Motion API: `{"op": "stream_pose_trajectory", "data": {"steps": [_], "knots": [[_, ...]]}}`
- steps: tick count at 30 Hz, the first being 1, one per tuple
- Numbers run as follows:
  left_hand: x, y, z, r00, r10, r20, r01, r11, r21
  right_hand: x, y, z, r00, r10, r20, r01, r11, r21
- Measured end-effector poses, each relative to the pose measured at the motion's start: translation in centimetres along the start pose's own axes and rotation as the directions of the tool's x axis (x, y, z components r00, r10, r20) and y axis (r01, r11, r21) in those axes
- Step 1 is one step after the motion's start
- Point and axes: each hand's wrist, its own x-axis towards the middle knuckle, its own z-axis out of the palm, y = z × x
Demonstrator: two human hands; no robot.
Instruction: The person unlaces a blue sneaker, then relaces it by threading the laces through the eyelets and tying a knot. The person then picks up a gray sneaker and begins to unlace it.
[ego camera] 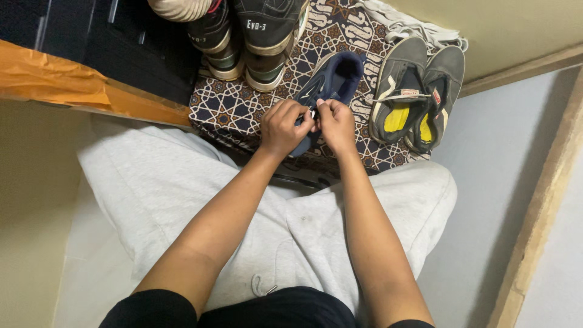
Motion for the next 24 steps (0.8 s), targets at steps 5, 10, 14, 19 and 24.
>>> {"op": "stream_pose_trajectory", "data": {"steps": [5, 10, 14, 19, 24], "knots": [[-0.2, -0.4, 0.1, 0.999, -0.022, -0.025, 0.022, 0.999, -0.032, 0.1, -0.1, 0.1, 1.000, -0.004, 0.000, 0.004, 0.999, -0.053], [-0.8, -0.7, 0.6, 0.998, -0.055, -0.020, 0.054, 0.998, -0.026, 0.2, 0.0, 0.1, 1.000, -0.005, 0.000, 0.005, 1.000, -0.027], [-1.2, -1.0, 0.9, 0.996, -0.088, -0.019, 0.088, 0.996, -0.016, 0.2, 0.1, 0.3, 1.000, 0.001, -0.016, -0.001, 1.000, -0.028], [-1.4, -1.0, 1.1, 0.992, -0.121, -0.017, 0.121, 0.993, -0.017, 0.2, -0.1, 0.4, 1.000, -0.002, -0.017, 0.001, 0.999, -0.040], [-1.0, -0.8, 1.0, 0.995, -0.098, -0.024, 0.098, 0.995, -0.001, 0.0, -0.1, 0.4, 0.999, 0.004, -0.038, -0.007, 0.997, -0.076]]}}
